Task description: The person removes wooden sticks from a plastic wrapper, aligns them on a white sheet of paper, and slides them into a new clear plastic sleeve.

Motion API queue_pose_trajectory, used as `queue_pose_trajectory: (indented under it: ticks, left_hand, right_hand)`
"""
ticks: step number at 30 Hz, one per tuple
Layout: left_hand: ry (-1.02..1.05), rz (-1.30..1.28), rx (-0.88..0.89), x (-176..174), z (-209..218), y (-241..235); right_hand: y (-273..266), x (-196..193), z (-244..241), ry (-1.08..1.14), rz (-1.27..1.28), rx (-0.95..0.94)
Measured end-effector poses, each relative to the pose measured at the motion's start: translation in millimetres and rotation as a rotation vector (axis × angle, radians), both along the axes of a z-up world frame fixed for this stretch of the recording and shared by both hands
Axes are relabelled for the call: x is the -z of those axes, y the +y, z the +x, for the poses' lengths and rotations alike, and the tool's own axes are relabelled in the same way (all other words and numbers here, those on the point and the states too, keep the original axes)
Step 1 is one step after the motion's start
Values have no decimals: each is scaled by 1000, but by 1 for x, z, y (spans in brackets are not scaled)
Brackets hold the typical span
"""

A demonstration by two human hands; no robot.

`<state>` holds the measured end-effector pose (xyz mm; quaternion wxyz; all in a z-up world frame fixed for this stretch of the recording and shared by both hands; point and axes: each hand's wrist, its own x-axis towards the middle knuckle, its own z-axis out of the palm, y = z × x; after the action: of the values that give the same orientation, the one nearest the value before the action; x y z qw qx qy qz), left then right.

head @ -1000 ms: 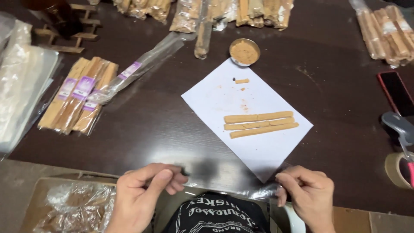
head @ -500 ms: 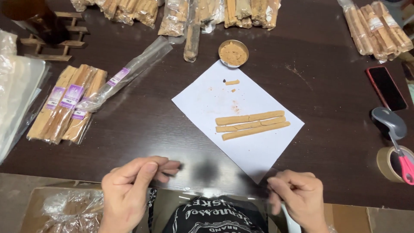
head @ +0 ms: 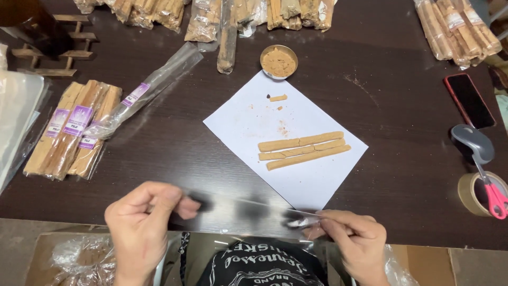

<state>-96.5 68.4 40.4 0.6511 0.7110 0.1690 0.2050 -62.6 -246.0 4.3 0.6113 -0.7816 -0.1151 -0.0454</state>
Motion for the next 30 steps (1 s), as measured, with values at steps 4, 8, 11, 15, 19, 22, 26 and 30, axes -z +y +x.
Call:
queue_pose_trajectory:
  ticks: [4,8,11,15,19,22,26,30]
  left_hand:
    - [-59,-100,124,-5,3,-3]
    - [-54,-136,7,3,3,2]
    - [-42,-38,111,9,0,5]
    - [-61,125,232,-5,5,2]
    - [-92,-30,173,-1,6,-7]
    - [-95,9,86,-2,6,-7]
    - [-102,14,29,1,6,-5]
    - [-78,27,7,2,4,-2]
  right_hand:
    - [-12,8,0,30,-49,39]
    - [-11,5,3,-33,-5,-19]
    - [-17,11,2,4,-148,75]
    - [-5,-2,4,-36,99,-205]
    - [-9,2,3,-51,-114,-5]
    - [-15,7,3,-33,-154,21]
    - [-6,-2,2,45,89,-133]
    - [-5,2,5,317,414,-317]
